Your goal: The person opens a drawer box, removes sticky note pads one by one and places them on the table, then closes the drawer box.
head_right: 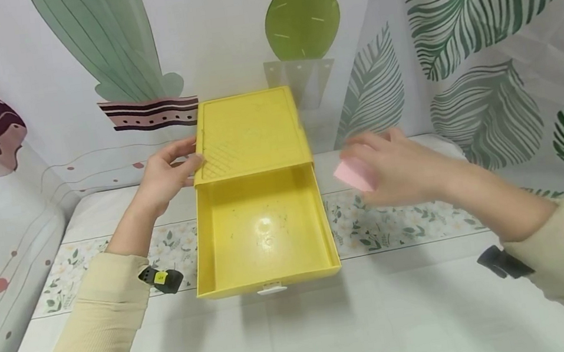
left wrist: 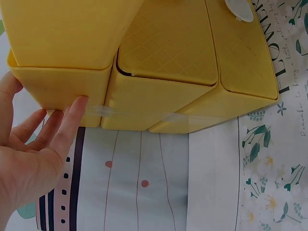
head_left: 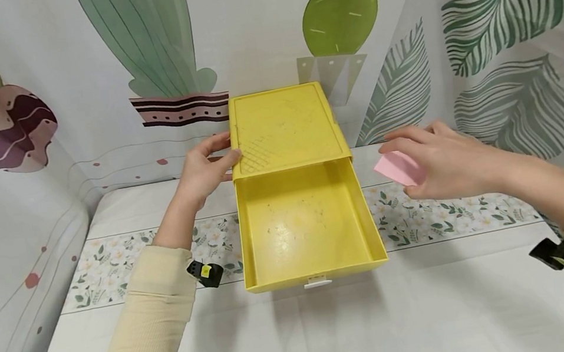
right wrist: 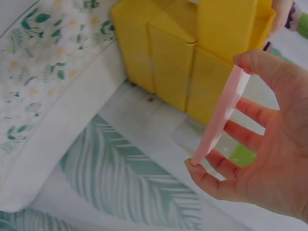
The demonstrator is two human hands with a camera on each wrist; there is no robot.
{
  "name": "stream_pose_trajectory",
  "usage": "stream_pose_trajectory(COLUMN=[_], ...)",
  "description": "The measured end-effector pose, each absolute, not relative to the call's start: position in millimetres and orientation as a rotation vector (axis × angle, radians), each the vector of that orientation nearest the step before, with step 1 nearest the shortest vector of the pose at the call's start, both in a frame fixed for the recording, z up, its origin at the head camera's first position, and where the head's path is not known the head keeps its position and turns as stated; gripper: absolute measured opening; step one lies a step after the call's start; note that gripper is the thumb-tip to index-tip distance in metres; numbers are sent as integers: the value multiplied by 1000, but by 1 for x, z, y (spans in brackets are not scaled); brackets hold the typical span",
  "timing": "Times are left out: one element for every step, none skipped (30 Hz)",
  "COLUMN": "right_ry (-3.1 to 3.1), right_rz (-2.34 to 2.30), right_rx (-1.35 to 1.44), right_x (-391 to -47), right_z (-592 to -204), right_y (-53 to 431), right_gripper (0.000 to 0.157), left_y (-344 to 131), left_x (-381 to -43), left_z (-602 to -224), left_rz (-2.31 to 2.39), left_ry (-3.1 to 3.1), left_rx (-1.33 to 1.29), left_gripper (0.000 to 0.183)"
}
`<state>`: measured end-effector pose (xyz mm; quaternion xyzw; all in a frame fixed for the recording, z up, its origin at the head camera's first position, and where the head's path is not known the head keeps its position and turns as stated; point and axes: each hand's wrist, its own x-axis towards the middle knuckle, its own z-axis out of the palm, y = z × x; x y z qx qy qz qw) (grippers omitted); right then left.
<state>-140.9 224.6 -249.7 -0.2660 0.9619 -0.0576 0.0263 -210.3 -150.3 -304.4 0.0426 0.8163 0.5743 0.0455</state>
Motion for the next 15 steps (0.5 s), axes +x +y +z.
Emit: stream_pose_trajectory(right_ry=[2973,2973,2974,2974,2976,2977,2981,2987,2995,3001,3005,3005,3006,3002,2996], right_rz=[-183,-187,-192,-199,-207,-221,-229,-238,-245,-253,-263,-276,-283,-292,-303], right_rx=[-818,-810,-802,-798,-797,-793,-801,-801,-803,-802,-800,-797,-792,-781,-767], right_x=[-143,-144,-145,-146,-147,-149,-150,-151,-153,-155,-157,-158,-160,-162,-164], right_z=[-253,-257,-260,-263,-266,-269,-273,-276,-280,-284,-288,-292,-296,-300,-304], right_y=[227,228,230,232,233,235,236,238,239,240,241,242,243,244,245], right_gripper=[64,64,64,64,64,64,64,64,64,64,64,64,64,65,64], left_y=[-150,-150,-150,-150,-150,-150,-150,-150,-150,-150,-150,-150,-150,-150,-150], left_x=[-210,-211,-211,-210,-211,-211,-211,-211,-211,-211,-211,-211,-211,-211,-211], left_z=[-305,-305,-305,-305,-305,-305,-305,-305,-305,-305,-306,-306,-306,-306,-306], left_rz=[1754,1754,1754,1754,1754,1754,1755,1756,1759,1758,1759,1760,1759,1759,1757], left_ry=[2493,2492,2490,2489,2488,2486,2484,2482,2480,2481,2481,2481,2483,2485,2488], left_rx=[128,128,129,128,129,130,129,128,128,127,127,127,125,125,125], left_gripper=[54,54,54,54,54,54,54,54,54,54,54,54,54,54,54])
